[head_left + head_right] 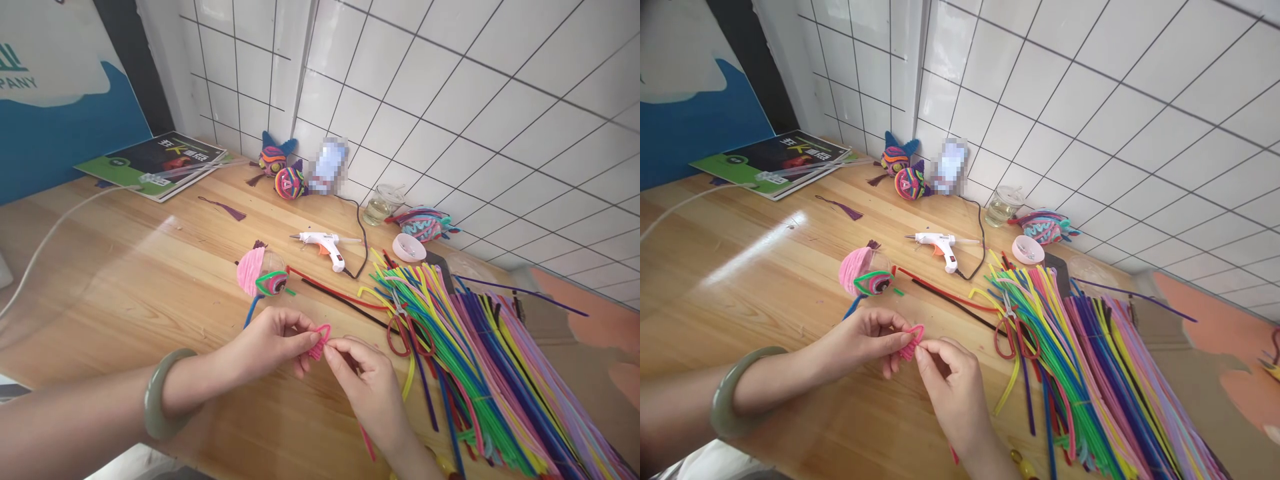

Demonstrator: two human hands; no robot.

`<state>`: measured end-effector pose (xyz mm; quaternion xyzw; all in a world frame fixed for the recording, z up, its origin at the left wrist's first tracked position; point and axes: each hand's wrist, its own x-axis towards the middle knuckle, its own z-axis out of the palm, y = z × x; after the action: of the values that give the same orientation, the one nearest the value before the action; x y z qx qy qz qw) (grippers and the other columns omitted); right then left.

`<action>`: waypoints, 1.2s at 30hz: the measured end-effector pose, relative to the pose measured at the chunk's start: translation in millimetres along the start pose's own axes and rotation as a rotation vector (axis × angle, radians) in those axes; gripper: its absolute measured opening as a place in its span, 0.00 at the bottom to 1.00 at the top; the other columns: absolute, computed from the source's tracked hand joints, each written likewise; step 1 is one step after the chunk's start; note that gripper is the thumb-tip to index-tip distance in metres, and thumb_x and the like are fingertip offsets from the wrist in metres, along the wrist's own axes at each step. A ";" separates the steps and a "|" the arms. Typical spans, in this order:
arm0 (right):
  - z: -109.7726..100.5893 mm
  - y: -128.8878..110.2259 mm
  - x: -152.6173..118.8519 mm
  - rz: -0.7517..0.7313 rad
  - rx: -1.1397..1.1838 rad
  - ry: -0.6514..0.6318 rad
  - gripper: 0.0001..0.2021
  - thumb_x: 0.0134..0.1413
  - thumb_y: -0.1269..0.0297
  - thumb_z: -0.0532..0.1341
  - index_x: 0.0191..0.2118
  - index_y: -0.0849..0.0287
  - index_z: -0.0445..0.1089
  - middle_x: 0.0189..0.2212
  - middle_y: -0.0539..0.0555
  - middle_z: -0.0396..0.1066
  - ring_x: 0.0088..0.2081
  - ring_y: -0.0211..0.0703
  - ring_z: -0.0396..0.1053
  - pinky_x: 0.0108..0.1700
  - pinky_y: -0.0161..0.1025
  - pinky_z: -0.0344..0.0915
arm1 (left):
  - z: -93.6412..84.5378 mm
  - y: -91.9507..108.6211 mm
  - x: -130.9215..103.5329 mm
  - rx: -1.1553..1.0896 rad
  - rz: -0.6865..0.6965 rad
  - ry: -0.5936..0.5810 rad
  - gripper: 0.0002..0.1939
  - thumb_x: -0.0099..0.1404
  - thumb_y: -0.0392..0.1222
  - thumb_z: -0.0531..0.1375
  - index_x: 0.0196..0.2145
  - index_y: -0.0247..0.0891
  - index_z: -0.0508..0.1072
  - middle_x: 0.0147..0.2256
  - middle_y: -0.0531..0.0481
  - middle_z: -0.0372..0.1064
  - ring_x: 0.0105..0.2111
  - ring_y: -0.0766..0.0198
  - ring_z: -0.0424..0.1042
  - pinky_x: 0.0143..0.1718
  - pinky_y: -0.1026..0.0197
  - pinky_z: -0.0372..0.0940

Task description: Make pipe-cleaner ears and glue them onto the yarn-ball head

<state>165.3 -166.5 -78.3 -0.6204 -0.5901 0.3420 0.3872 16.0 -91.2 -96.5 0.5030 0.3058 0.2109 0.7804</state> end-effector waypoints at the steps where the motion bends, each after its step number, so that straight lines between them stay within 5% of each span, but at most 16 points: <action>1: 0.3 0.3 0.1 0.008 0.006 -0.005 0.09 0.54 0.66 0.56 0.33 0.59 0.74 0.26 0.52 0.71 0.27 0.39 0.68 0.30 0.33 0.64 | -0.3 -0.3 0.3 -0.004 -0.006 0.002 0.16 0.53 0.51 0.60 0.26 0.32 0.70 0.20 0.53 0.67 0.19 0.69 0.67 0.22 0.66 0.66; 22: -1.8 2.4 1.1 0.022 -0.036 0.003 0.10 0.54 0.64 0.55 0.27 0.60 0.70 0.23 0.50 0.68 0.25 0.38 0.64 0.28 0.32 0.61 | -3.3 2.8 -1.1 -0.012 -0.079 -0.026 0.16 0.51 0.51 0.62 0.26 0.32 0.71 0.21 0.52 0.69 0.20 0.69 0.68 0.23 0.66 0.67; 36: -8.6 3.6 3.1 -0.052 -0.081 -0.104 0.09 0.56 0.65 0.54 0.28 0.59 0.69 0.25 0.50 0.66 0.28 0.38 0.65 0.30 0.33 0.61 | -4.1 5.0 -1.8 -0.054 -0.091 -0.099 0.15 0.55 0.49 0.60 0.26 0.31 0.72 0.21 0.52 0.69 0.18 0.72 0.67 0.20 0.70 0.65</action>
<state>174.8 -164.0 -77.3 -0.6015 -0.6384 0.3396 0.3394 11.8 -87.7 -92.7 0.4774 0.2835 0.1582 0.8165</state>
